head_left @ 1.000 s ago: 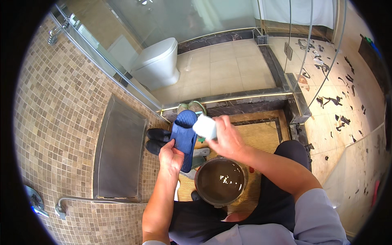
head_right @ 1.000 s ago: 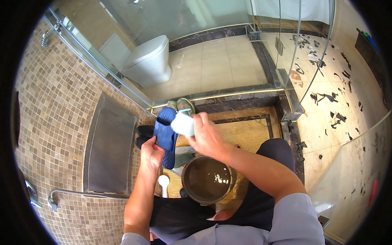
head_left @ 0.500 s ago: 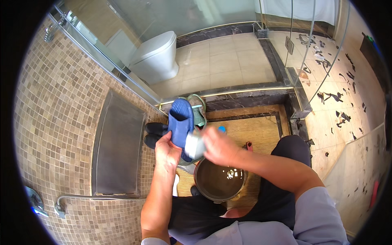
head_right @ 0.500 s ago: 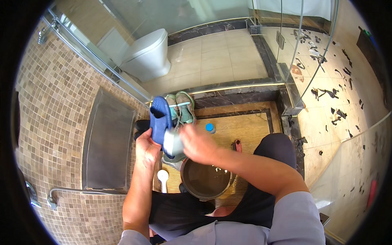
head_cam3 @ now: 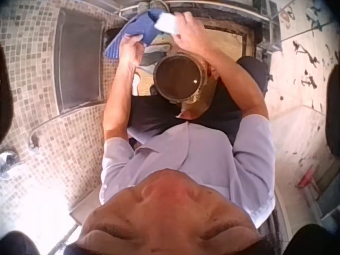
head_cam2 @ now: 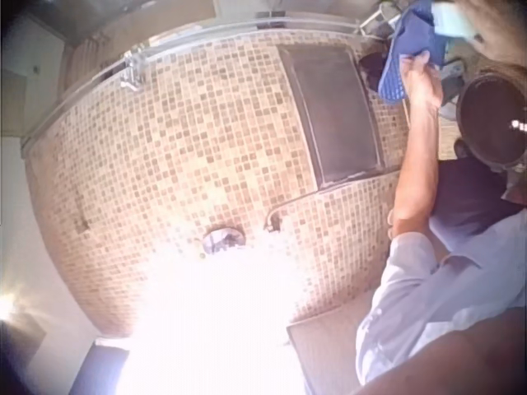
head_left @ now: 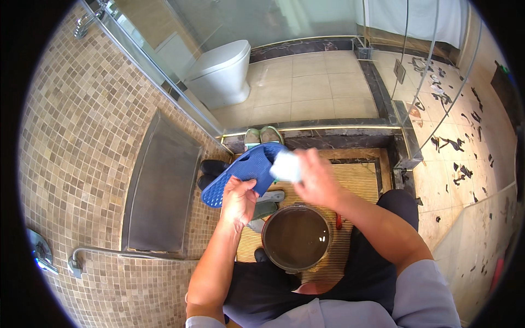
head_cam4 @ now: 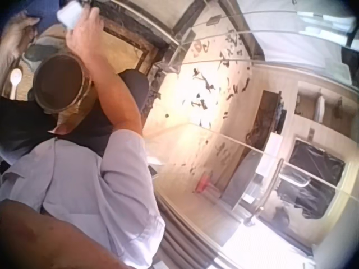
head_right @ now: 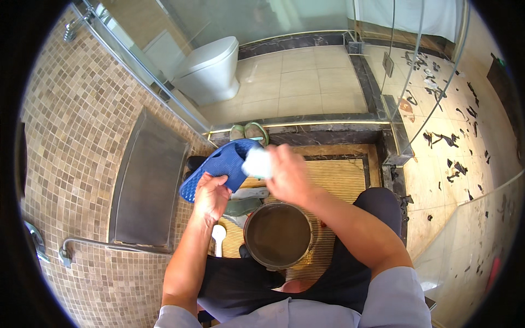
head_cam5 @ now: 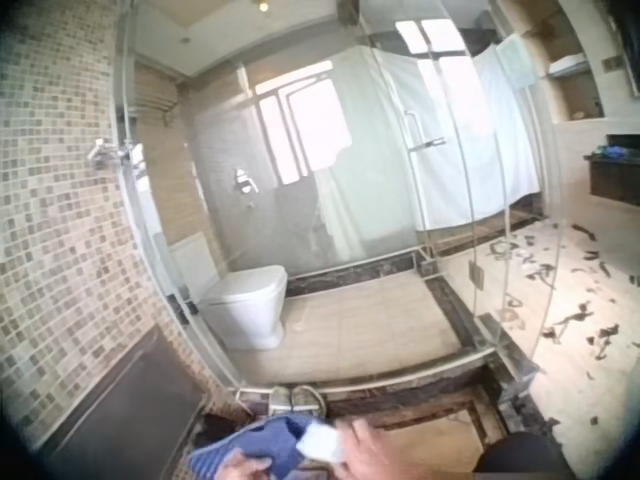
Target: The person sits on the bathroom floor and cleans several pairs of shoes using a brush and a bucket of water. They scrub the soles and uppers of black shoes, green sneakers, and blue slippers, rinsing the brush in the bucket between items.
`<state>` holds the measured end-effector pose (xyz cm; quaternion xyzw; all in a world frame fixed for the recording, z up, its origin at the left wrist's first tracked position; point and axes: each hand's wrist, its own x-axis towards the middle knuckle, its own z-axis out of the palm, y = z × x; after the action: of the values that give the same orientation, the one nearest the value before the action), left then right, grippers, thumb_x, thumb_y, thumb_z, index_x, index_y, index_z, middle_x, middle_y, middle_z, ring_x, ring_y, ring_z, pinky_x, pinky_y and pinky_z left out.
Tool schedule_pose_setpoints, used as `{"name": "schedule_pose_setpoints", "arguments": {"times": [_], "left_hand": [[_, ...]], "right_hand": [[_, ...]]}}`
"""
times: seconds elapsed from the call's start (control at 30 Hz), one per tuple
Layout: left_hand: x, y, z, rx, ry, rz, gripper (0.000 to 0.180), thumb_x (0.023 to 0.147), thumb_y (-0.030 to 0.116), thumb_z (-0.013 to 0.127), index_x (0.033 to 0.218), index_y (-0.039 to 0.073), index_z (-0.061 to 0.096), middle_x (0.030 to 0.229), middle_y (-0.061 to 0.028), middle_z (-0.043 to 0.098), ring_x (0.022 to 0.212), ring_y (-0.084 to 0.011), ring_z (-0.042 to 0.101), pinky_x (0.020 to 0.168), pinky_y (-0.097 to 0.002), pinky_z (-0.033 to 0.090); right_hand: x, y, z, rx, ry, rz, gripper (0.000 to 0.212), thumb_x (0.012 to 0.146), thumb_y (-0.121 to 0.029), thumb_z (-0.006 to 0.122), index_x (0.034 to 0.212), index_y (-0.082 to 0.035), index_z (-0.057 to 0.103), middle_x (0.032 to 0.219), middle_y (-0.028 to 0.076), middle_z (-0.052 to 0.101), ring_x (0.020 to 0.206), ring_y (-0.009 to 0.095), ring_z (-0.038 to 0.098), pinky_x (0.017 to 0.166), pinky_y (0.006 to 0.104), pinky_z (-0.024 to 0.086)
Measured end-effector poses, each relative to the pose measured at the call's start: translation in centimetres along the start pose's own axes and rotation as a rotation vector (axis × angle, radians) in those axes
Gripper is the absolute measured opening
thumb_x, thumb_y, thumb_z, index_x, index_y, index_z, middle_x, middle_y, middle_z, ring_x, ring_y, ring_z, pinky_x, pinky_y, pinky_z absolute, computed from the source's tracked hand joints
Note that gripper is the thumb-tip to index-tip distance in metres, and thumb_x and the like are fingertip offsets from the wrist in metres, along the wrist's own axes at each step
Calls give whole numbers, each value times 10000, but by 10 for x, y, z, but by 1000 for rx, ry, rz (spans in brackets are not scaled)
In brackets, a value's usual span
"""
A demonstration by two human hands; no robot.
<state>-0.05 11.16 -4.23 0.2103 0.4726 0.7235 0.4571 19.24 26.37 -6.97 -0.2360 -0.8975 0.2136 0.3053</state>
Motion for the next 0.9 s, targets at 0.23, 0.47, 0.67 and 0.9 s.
{"name": "schedule_pose_setpoints", "arguments": {"times": [0.23,0.47,0.67,0.9], "left_hand": [[1,-16,-1,969,-117,374,394,916,-65,528,1293,6,622,1141,-174,708,1082,-281,679,976,-350,509],[-7,-36,8,1424,-227,411,374,880,-22,572,1241,38,648,982,-310,686,947,-504,660,837,-532,550],[4,-15,-12,855,-47,425,444,954,-73,525,1385,23,577,1145,-65,701,990,-134,635,904,-304,517],[6,-18,-5,532,-5,-30,327,934,-41,562,1239,42,645,1021,-6,717,822,-68,630,703,-233,501]], "right_hand": [[9,4,-23,245,216,-82,824,909,-263,735,1524,51,285,1255,300,533,1075,431,626,885,519,540],[1,-21,-22,217,-5,-140,764,942,-263,725,1533,15,328,1267,268,544,1085,419,643,925,502,541],[4,19,-25,52,-65,233,713,925,-217,727,1489,-7,344,1253,299,544,1039,465,659,885,517,558],[0,2,-22,166,-70,25,629,877,-195,766,1361,45,443,1218,290,555,1034,479,659,860,522,569]]}}
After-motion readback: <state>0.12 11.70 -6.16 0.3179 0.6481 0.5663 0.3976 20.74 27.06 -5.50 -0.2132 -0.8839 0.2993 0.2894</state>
